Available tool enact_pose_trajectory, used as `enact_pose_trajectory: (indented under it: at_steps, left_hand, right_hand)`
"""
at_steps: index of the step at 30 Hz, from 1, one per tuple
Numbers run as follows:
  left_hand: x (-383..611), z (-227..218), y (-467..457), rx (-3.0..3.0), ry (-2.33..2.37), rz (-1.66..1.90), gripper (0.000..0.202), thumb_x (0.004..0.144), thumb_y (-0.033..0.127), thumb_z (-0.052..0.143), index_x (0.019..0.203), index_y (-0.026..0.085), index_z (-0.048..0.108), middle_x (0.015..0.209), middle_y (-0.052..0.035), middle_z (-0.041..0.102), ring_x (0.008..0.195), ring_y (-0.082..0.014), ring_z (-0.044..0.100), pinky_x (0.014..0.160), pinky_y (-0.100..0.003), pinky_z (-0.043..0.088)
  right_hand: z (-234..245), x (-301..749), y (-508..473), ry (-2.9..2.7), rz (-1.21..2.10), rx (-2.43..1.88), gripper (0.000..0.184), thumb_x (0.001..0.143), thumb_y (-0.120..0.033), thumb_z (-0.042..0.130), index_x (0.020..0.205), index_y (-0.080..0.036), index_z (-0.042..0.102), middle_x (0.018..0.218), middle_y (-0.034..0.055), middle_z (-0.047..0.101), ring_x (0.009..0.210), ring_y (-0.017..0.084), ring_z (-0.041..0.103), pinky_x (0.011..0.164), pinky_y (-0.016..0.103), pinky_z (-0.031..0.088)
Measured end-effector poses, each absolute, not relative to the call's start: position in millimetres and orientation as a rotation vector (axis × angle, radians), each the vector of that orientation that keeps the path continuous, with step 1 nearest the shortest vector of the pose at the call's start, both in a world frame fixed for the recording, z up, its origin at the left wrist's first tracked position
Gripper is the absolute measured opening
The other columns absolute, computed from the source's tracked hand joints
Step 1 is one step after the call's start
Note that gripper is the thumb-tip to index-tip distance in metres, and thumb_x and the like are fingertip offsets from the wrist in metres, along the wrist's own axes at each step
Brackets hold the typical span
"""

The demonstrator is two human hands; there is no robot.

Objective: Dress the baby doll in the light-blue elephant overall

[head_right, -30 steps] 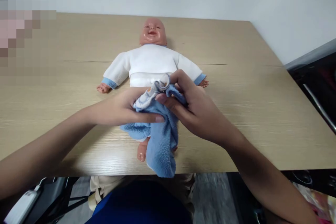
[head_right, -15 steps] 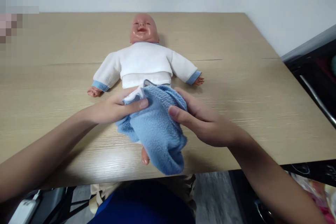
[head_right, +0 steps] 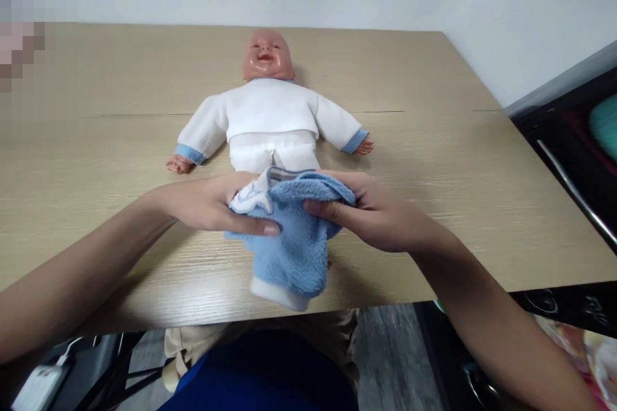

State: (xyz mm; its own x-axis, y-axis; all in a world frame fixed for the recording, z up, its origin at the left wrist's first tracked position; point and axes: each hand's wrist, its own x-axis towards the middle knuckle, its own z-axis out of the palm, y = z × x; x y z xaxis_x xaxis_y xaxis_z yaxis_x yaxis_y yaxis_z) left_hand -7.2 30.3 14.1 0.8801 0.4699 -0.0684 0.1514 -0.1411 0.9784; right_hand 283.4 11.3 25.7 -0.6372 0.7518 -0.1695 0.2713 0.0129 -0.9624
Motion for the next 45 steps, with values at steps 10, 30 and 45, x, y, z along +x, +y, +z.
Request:
enact_pose_trajectory:
  at_steps: [10, 30, 45]
  left_hand:
    - [-10, 5, 35, 1.512, 0.609, 0.404, 0.037, 0.107, 0.052, 0.077, 0.126, 0.021, 0.079, 0.125, -0.0069, 0.083, 0.114, -0.0238, 0.077, 0.102, -0.036, 0.063]
    - [8, 8, 30, 1.733, 0.686, 0.373, 0.02, 0.095, 0.025, 0.07, 0.114, 0.019, 0.068, 0.11, -0.0013, 0.078, 0.097, -0.0181, 0.068, 0.085, -0.03, 0.054]
    - [30, 3, 9, 2.365, 0.801, 0.188, 0.012, 0.092, 0.022, 0.08, 0.082, 0.019, 0.073, 0.096, -0.0066, 0.079, 0.095, -0.0243, 0.072, 0.093, -0.038, 0.054]
  right_hand:
    - [9, 273, 0, -1.503, 2.02, -1.106, 0.054, 0.1, -0.075, 0.078, 0.096, -0.022, 0.078, 0.078, 0.0038, 0.076, 0.066, 0.018, 0.068, 0.057, 0.027, 0.053]
    - [7, 257, -50, -1.137, 1.656, -1.263, 0.028, 0.104, -0.053, 0.082, 0.111, -0.026, 0.084, 0.111, 0.0044, 0.086, 0.11, 0.028, 0.082, 0.102, 0.039, 0.065]
    - [-12, 234, -114, -1.348, 0.983, -1.659, 0.024, 0.096, -0.033, 0.078, 0.118, -0.028, 0.073, 0.107, 0.0025, 0.08, 0.096, 0.027, 0.076, 0.084, 0.039, 0.061]
